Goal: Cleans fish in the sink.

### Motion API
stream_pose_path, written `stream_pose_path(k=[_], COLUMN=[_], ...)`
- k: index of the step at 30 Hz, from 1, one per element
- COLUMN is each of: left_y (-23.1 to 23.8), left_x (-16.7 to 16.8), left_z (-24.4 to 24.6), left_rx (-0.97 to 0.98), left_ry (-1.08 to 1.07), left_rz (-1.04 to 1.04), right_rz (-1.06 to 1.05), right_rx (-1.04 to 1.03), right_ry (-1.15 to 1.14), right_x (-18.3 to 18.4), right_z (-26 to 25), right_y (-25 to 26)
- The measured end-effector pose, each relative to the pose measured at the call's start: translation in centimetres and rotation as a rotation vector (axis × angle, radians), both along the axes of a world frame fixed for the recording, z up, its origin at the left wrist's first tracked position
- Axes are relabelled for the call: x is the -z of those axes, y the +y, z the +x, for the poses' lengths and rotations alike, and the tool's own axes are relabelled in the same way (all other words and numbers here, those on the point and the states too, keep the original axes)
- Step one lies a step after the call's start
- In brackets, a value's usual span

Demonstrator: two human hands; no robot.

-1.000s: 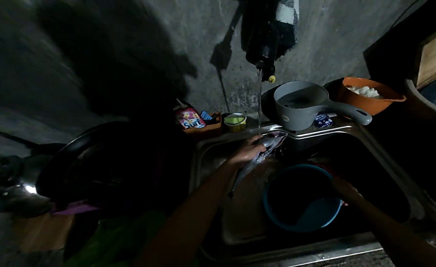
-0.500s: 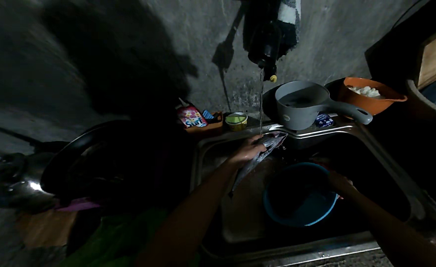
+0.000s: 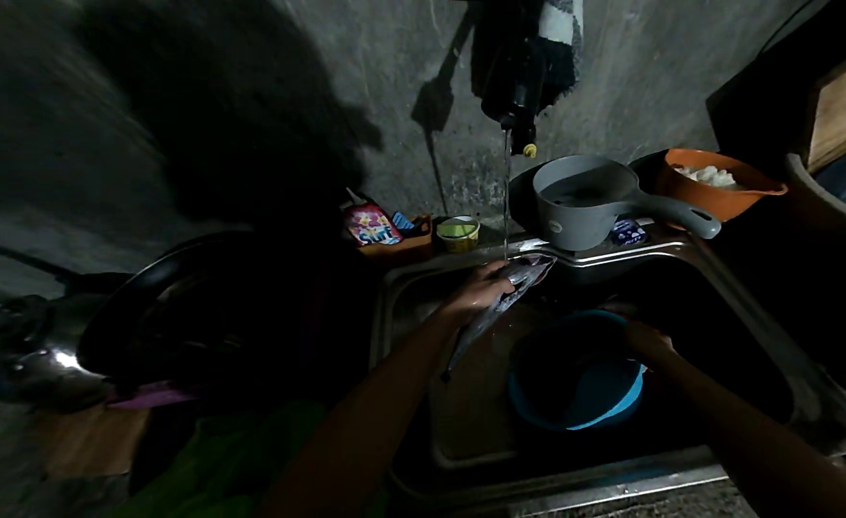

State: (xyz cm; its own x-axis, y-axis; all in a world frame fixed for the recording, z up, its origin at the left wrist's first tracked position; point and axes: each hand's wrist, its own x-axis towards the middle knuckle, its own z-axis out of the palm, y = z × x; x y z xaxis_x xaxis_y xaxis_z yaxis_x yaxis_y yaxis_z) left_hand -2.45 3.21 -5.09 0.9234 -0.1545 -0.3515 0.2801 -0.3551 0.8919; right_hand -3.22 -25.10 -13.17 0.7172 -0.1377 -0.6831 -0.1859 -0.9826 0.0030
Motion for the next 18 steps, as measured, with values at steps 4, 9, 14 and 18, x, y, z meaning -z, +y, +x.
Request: stream_pose_path(k=[4, 9, 14, 18], left_y=[0.1, 0.0, 0.0, 0.0], left_x=[0.0, -0.5, -0.8, -0.7], left_z=[0.0, -0.3, -0.5, -0.4], left_rx=[0.007, -0.004, -0.006, -0.014], left_ry=[0.002, 0.017, 0.019, 0.035], left_rz=[0.017, 0.034, 0.029, 0.040], right_rz=[-0.005, -0.028, -0.013, -0.012], right_rx=[-0.013, -0.037, -0.034, -0.002], right_ry=[0.000, 0.015, -0.013, -0.044], right_x=[-0.2, -0.6, 0.0, -0.4], right_z=[0.0, 0.4, 0.9, 1.0], right_y=[0.3, 0.9, 1.6, 2.5])
